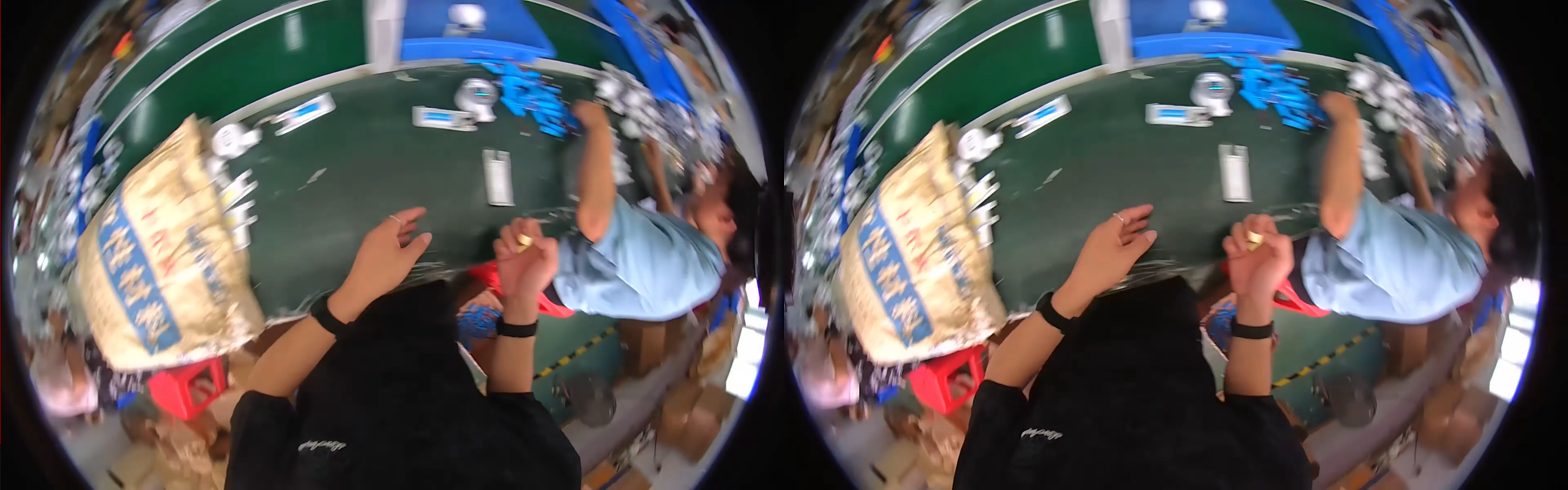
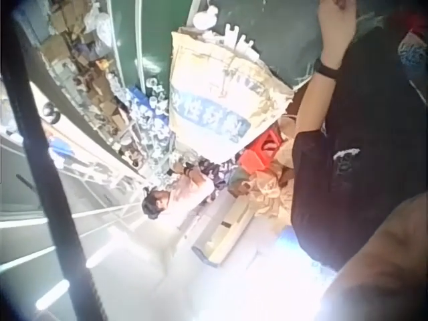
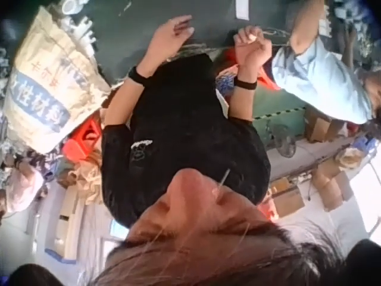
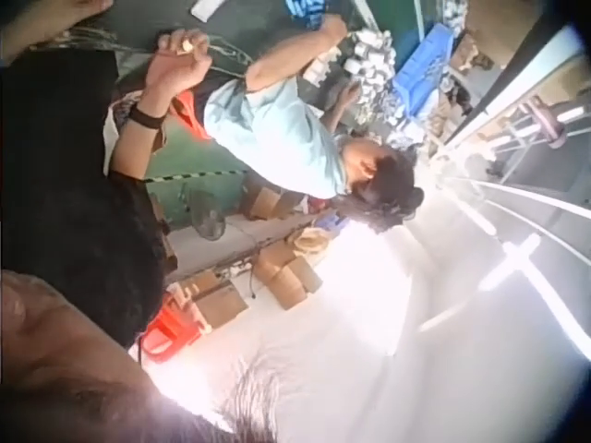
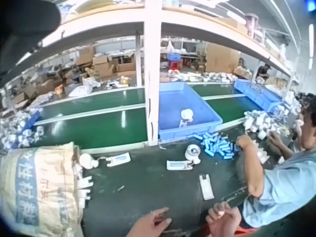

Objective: The person peels backing from adhesive strips, presses them onto plastic light housings, and places the housings on the table. After repeating this, they gather blue batteries from a box and scatter them across the workstation.

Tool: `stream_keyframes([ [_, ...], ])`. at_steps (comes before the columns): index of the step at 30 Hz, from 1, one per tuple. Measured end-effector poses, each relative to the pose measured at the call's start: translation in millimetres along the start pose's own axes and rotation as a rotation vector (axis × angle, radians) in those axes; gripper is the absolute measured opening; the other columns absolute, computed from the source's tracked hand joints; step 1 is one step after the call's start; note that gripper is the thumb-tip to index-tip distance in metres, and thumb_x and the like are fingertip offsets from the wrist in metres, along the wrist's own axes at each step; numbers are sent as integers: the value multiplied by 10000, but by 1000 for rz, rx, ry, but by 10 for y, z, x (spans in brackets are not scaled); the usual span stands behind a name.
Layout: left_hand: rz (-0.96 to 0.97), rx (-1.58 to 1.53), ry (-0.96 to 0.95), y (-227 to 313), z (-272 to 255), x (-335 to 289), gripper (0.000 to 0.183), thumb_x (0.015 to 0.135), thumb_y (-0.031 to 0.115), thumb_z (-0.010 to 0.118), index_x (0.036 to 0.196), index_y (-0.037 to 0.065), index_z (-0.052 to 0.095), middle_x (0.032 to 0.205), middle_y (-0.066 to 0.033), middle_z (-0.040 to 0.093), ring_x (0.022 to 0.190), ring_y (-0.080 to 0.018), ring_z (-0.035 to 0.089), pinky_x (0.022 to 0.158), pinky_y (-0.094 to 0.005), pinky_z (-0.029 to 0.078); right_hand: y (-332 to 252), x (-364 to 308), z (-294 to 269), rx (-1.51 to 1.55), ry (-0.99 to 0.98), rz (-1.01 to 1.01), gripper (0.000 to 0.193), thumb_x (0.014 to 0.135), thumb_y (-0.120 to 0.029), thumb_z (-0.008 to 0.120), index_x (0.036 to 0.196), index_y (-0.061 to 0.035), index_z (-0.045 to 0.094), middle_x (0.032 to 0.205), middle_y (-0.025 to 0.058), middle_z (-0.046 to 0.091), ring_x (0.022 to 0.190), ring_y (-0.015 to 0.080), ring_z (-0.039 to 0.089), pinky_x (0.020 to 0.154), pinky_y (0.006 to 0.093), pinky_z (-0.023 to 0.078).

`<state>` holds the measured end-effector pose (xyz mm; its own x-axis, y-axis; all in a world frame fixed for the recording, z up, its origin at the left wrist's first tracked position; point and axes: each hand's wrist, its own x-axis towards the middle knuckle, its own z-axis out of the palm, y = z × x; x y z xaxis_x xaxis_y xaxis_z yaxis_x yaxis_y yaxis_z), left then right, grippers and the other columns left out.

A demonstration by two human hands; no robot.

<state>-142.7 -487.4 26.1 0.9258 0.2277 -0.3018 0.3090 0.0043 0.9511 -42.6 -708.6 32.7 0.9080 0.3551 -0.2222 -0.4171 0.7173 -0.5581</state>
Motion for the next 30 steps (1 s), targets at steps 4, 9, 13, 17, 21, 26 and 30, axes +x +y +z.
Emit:
stream_keyframes([
  [4,311,830,560,-71,-1321,-360,339,858,149,763,1163,23,685,1176,-189,689,1100,-360,654,949,-406,524,291,164,145,79,-102,254,335,999,-296,487,746,-126,348,759,-2,335,674,130,344,559,258,317],
  [9,332,1112,632,-182,-2610,-436,422,805,141,808,1190,27,680,1181,-156,663,1112,-378,585,976,-449,481,788,226,637,31,-150,430,426,1108,-382,426,774,-119,404,788,1,383,632,71,338,486,181,299],
  [13,324,1235,410,-197,-2842,-114,416,798,132,800,1187,39,688,1226,-134,643,1148,-380,556,988,-435,470,1004,85,822,-282,-196,477,386,1102,-395,427,993,-44,547,803,12,517,521,40,333,401,179,266],
  [17,335,1464,337,-114,-2855,-42,353,802,64,757,1151,80,710,1163,-120,664,1092,-367,591,935,-419,494,963,-59,870,-492,-256,476,363,1103,-345,445,1141,-14,590,562,4,419,429,41,297,375,194,283],
  [21,203,633,448,171,-2423,-242,170,987,100,659,1125,8,696,898,-37,731,780,-90,638,723,-253,513,1003,-2,1009,-789,-302,316,287,1098,-260,475,1138,-23,632,604,-40,446,481,28,367,420,205,287],
  [26,32,-86,280,484,-1384,-489,220,979,116,696,1180,26,700,940,-13,735,856,-45,641,729,-206,513,1208,103,1386,-1128,-440,78,214,979,-188,706,1113,-21,704,648,-107,423,604,-1,356,528,215,278],
  [30,85,-181,267,243,-1056,-504,378,1022,199,644,1368,49,617,1240,-78,656,973,-92,659,726,-242,566,1275,59,1355,-927,-353,353,203,969,-226,728,972,-24,710,639,-96,469,526,-3,341,470,215,234],
])
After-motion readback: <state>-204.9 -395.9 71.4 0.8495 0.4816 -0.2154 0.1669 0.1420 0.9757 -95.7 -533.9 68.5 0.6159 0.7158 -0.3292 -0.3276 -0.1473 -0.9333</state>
